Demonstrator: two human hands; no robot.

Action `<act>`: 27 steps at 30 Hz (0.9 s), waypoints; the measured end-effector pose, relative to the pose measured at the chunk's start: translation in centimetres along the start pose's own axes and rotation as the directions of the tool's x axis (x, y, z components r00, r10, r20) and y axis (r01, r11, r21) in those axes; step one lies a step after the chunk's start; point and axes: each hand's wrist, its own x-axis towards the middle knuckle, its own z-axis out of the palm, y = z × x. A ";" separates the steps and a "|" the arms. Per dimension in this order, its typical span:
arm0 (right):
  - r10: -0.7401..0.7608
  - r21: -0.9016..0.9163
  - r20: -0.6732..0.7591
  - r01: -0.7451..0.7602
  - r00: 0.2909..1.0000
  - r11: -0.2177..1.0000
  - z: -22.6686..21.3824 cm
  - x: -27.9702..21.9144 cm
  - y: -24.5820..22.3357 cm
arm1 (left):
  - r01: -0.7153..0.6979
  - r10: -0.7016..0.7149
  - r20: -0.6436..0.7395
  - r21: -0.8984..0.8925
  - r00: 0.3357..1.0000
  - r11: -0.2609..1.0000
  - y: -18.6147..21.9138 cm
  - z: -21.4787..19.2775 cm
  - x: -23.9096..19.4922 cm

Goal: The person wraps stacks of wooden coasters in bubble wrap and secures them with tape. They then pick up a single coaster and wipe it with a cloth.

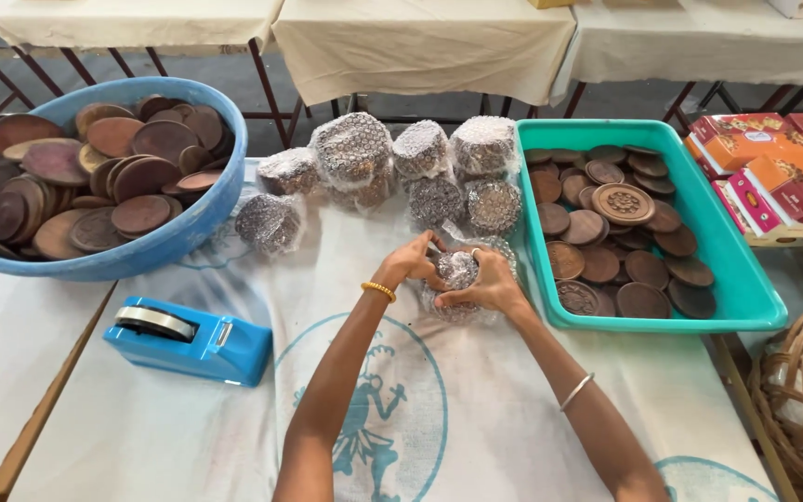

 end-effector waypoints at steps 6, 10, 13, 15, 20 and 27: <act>-0.026 0.083 0.013 0.025 1.000 0.996 -0.6 -0.2 -0.1 | -0.026 0.014 -0.037 -0.331 0.999 0.943 -2.0 1.2 -1.5; 0.014 0.153 0.047 -0.021 0.999 0.988 -1.1 -0.6 -0.6 | -0.036 0.005 -0.087 -0.355 0.996 0.934 -0.6 1.2 -3.2; 0.036 0.177 0.061 -0.046 0.998 0.983 -1.1 -0.4 -0.6 | 0.058 -0.101 -0.144 -0.275 0.984 0.960 0.7 1.0 -3.4; 0.001 0.124 0.053 -0.007 0.999 0.992 -0.6 0.0 0.4 | 0.101 -0.121 -0.178 -0.115 0.977 0.988 1.4 0.8 -3.3; 0.036 0.143 0.049 -0.043 0.998 0.989 -0.6 0.1 -0.1 | 0.129 -0.146 -0.220 -0.093 0.965 0.987 1.3 0.9 -2.8; 0.178 0.389 0.089 -0.199 0.980 0.899 -2.5 -1.5 -3.9 | 0.119 -0.156 -0.248 -0.161 0.956 0.980 1.3 1.4 -3.3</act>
